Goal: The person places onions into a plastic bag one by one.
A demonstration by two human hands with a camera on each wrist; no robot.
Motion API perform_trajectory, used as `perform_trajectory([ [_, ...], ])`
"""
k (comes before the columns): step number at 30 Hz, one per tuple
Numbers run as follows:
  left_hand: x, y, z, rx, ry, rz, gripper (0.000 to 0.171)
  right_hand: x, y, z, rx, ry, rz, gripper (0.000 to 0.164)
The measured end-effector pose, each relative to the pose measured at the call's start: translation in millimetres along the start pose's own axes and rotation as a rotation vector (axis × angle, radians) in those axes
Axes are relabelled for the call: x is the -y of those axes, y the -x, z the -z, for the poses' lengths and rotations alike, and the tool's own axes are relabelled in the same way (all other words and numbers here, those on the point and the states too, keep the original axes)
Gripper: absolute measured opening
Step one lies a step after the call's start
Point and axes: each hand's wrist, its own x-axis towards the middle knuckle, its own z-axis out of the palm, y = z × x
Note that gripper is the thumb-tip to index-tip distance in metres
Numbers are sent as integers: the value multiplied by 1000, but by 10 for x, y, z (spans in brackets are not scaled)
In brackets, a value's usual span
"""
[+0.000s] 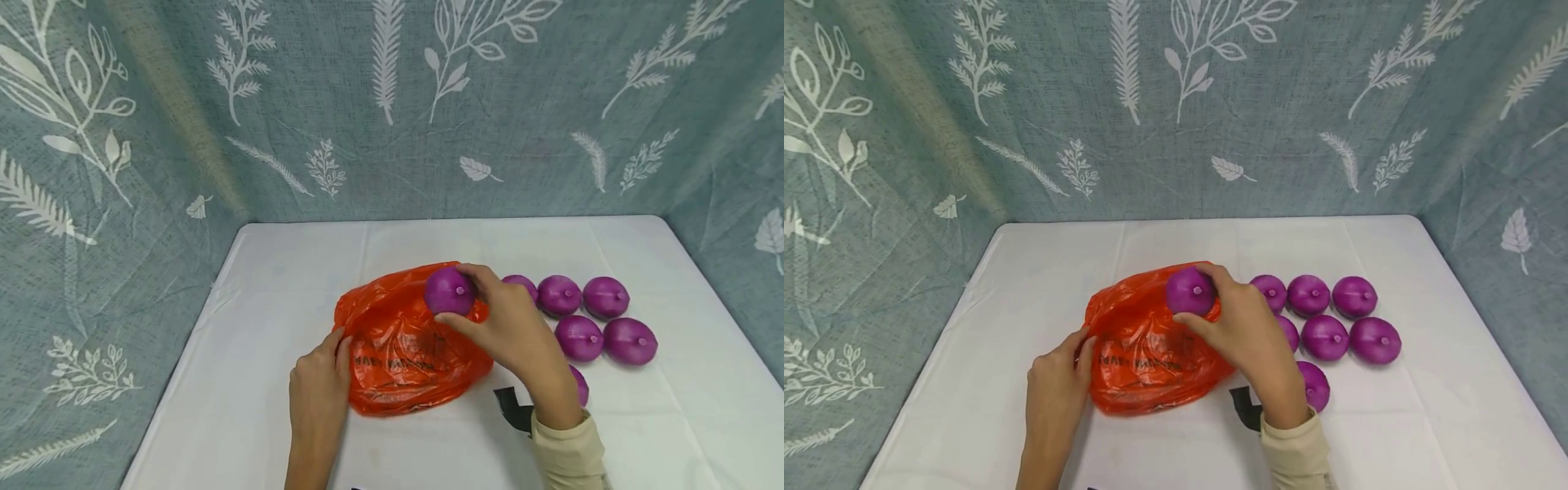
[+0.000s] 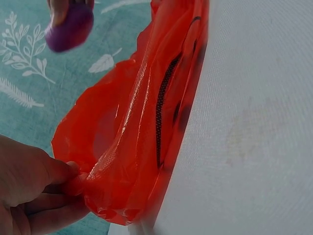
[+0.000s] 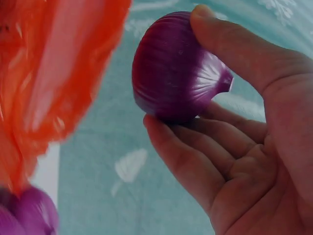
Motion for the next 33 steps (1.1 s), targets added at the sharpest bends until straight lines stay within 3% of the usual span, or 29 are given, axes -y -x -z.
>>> perform_trajectory([
  [12, -1, -9, 22, 6, -5, 8, 26, 91, -222, -513, 89, -10, -57, 74],
  [33, -16, -10, 15, 4, -3, -21, 26, 183, -438, -940, 149, 31, -182, 63],
])
